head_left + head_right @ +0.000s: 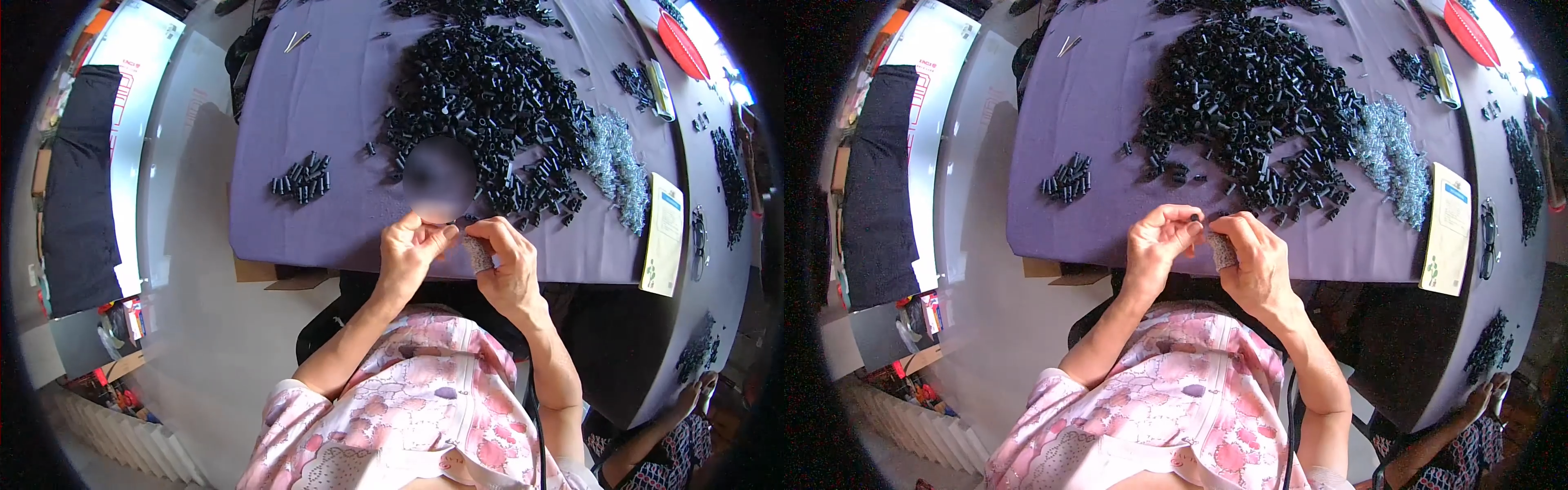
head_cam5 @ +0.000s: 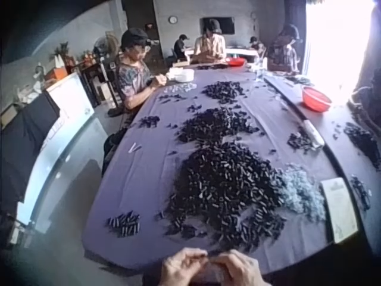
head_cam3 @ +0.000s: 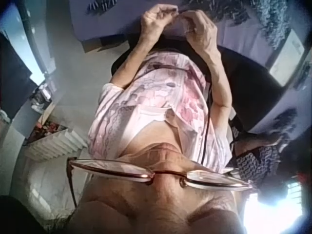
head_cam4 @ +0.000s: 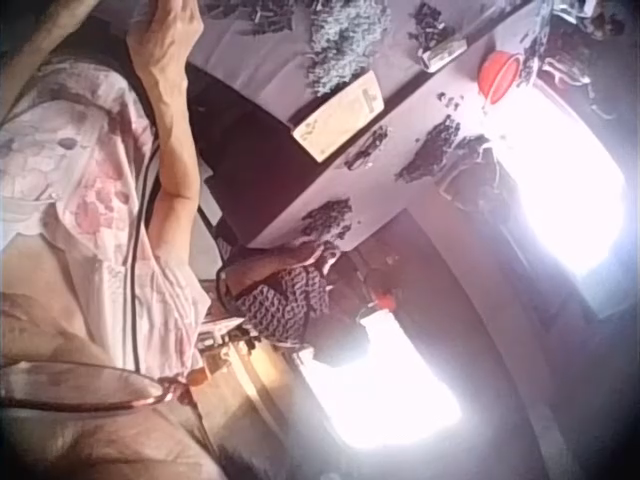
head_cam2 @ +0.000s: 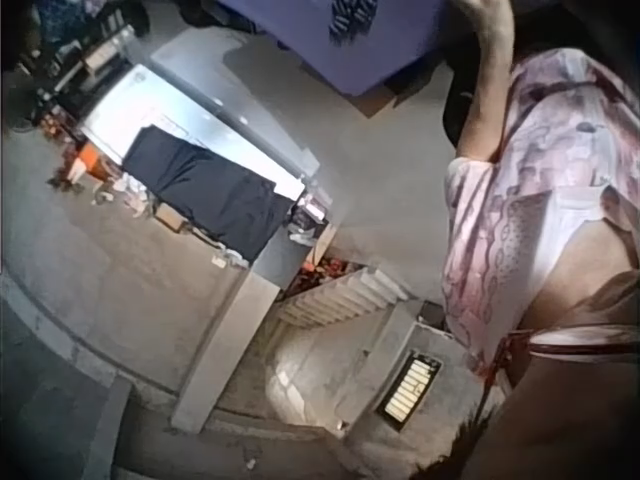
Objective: Assembling small black plastic components by hand at a workbench.
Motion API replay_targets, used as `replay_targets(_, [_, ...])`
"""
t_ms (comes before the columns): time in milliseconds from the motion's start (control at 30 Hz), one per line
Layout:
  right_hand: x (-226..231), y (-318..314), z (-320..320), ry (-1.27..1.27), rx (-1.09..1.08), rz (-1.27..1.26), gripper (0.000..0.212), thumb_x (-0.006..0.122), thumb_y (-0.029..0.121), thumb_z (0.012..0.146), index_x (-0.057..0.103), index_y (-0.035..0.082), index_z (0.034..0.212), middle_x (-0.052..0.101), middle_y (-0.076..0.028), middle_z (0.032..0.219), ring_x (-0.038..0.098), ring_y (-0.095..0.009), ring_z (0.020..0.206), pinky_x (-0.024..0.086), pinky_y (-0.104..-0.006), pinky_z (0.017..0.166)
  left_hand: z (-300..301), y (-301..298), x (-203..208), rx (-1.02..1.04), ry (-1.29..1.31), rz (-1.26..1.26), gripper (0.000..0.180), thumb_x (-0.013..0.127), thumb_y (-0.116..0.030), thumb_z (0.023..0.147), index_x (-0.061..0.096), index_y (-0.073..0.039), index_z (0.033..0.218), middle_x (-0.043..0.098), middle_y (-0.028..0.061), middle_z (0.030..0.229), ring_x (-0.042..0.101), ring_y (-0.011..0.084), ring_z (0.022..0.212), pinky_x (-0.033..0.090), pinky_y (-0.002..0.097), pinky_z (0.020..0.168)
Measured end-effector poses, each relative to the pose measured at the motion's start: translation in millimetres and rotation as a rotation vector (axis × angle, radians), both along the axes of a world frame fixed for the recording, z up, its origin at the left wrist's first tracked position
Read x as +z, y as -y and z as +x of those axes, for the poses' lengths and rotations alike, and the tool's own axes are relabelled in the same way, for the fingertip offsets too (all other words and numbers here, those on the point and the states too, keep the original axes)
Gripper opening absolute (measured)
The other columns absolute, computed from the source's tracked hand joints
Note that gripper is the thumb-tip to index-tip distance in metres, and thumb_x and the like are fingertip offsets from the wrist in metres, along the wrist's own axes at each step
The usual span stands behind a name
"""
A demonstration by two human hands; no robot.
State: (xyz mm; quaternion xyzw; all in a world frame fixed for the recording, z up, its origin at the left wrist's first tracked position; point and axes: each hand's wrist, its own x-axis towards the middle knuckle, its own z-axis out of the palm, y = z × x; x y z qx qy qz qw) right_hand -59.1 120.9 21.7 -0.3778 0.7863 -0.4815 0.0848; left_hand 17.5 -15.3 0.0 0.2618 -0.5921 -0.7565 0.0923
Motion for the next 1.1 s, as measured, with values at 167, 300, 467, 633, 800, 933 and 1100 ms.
replay_targets(167, [-5, 2, 7, 0.008, 0.006, 0.005, 0.036, 0.057, -0.010, 0.058, 0.056, 0.003, 0.092, 0.059, -0.013, 0.083, 0.060, -0.033, 0.076, 0.050, -0.0373, 0.065, 1, 2, -8, 0.040, -0.062, 0.445, 0.017, 0.066, -0.007, 0.084, 0.062, -0.004, 0.101, 0.058, -0.0025, 0.072, 0.051, 0.0046, 0.060, 0.043, 0.0177, 0.056])
replay_targets(300, [-9, 4, 8, -0.004, -0.010, -0.009, 0.035, 0.058, -0.010, 0.059, 0.056, 0.003, 0.091, 0.060, -0.012, 0.082, 0.061, -0.033, 0.076, 0.050, -0.0372, 0.065, -2, 0, -8, 0.057, -0.081, 0.564, 0.019, 0.063, -0.007, 0.086, 0.060, -0.005, 0.105, 0.060, -0.0013, 0.076, 0.054, 0.0057, 0.061, 0.044, 0.0181, 0.057])
replay_targets(467, [-9, 6, 8, -0.011, -0.047, -0.014, 0.034, 0.058, -0.011, 0.059, 0.057, 0.003, 0.091, 0.061, -0.012, 0.082, 0.062, -0.032, 0.076, 0.051, -0.0369, 0.065, -1, 0, -17, 0.057, -0.098, 0.646, 0.016, 0.061, -0.007, 0.087, 0.060, -0.005, 0.103, 0.062, 0.0002, 0.077, 0.057, 0.0071, 0.062, 0.046, 0.0191, 0.057])
replay_targets(633, [-9, 8, 6, -0.047, -0.051, 0.003, 0.033, 0.058, -0.011, 0.060, 0.057, 0.003, 0.090, 0.061, -0.011, 0.083, 0.062, -0.031, 0.076, 0.051, -0.0366, 0.066, 0, 1, -16, 0.060, -0.102, 0.613, 0.013, 0.061, -0.007, 0.087, 0.061, -0.005, 0.100, 0.064, 0.0017, 0.077, 0.059, 0.0088, 0.062, 0.049, 0.0217, 0.057])
replay_targets(800, [-2, 12, 1, 0.217, -0.085, -0.001, 0.022, 0.064, -0.007, 0.062, 0.059, 0.004, 0.081, 0.060, -0.011, 0.072, 0.063, -0.030, 0.067, 0.050, -0.0347, 0.059, 1, 10, -12, 0.007, -0.076, 0.569, 0.011, 0.062, -0.006, 0.086, 0.062, -0.004, 0.097, 0.062, 0.0026, 0.074, 0.058, 0.0102, 0.061, 0.048, 0.0225, 0.058])
replay_targets(933, [1, 24, -13, 0.032, -0.031, 0.106, 0.015, 0.066, -0.002, 0.065, 0.058, 0.004, 0.076, 0.060, -0.010, 0.069, 0.062, -0.030, 0.064, 0.050, -0.0342, 0.056, 3, 27, -14, -0.070, -0.132, 0.607, 0.011, 0.060, -0.006, 0.087, 0.062, -0.004, 0.098, 0.065, 0.0043, 0.082, 0.059, 0.0127, 0.065, 0.049, 0.0252, 0.062])
replay_targets(1100, [-5, 38, -31, -0.329, -0.004, 0.207, 0.027, 0.060, -0.003, 0.066, 0.063, 0.006, 0.091, 0.059, -0.009, 0.087, 0.058, -0.029, 0.082, 0.048, -0.0372, 0.069, 8, 34, -17, 0.111, -0.109, 0.693, 0.009, 0.059, -0.006, 0.088, 0.061, -0.006, 0.097, 0.063, 0.0039, 0.081, 0.057, 0.0115, 0.067, 0.048, 0.0270, 0.066])
